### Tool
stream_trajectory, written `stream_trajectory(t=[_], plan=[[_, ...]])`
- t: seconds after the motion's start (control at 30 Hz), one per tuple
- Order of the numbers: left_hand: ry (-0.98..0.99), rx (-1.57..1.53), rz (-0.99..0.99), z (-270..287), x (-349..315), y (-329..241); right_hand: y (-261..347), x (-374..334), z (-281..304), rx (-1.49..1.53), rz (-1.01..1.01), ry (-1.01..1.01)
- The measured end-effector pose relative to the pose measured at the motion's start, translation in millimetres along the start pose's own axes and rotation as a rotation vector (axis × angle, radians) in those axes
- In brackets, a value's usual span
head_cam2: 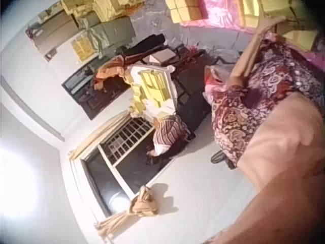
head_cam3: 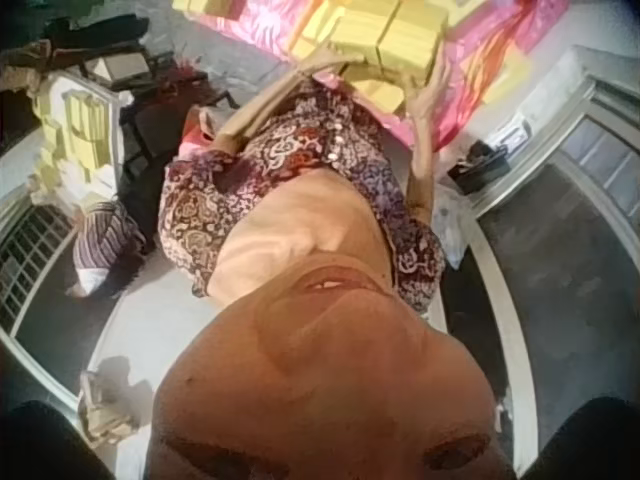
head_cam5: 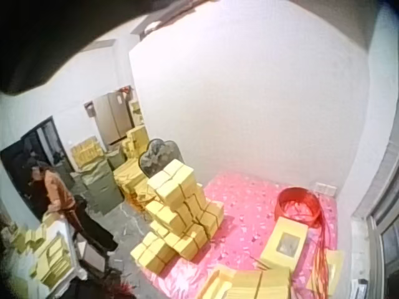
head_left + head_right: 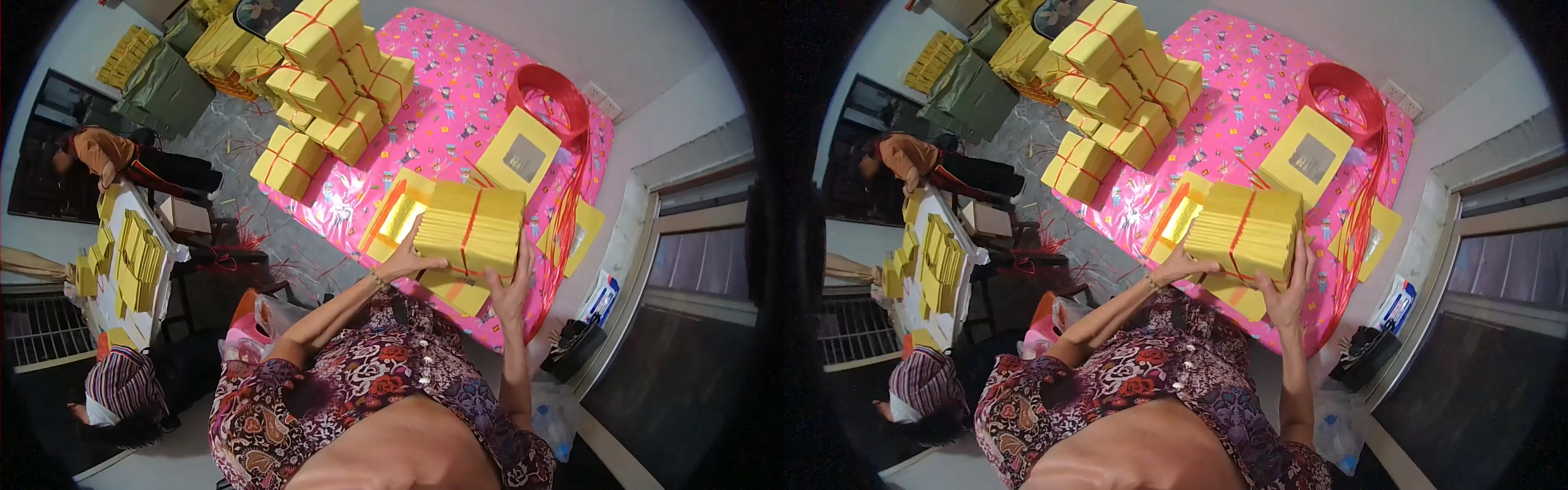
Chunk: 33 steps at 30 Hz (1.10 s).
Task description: The person stacks bundles of paper, ties them with red ribbons, and folds and flattens paper sheets on the table by hand.
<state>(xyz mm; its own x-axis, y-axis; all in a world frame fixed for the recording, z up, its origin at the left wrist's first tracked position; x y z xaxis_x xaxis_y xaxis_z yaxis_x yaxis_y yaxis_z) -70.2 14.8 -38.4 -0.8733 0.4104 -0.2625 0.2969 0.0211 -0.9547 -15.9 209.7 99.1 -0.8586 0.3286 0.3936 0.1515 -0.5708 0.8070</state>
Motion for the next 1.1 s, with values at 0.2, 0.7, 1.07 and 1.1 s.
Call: stream_trajectory(t=[0.2,0.7,1.07,1.1], plan=[[-0.202,-0.233,-0.144,47,30,-59,51,92,-43,0.105,0.149,0.063],[-0.928,-0.610,-0.351,246,-68,-92,185,122,-270,0.304,0.425,0.585],[-0.997,-0.599,-0.059,290,-6,-107,115,173,-371,0.377,0.253,0.483],[-0.794,-0.528,-0.073,299,5,-104,112,174,-367,0.381,0.262,0.491]])
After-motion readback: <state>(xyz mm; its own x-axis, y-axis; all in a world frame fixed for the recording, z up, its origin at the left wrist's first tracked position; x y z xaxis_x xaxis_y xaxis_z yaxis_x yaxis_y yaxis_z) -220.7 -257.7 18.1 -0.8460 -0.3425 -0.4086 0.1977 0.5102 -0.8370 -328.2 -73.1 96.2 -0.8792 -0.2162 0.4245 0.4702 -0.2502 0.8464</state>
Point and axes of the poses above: each hand's wrist, its own x-axis towards the middle knuckle, its own z-axis out of the back of the hand, y = z × x, the point moved 10 cm from there along x, towards the middle knuckle, and after that the axes turned 9 degrees about -y, right-handed, at the moved point
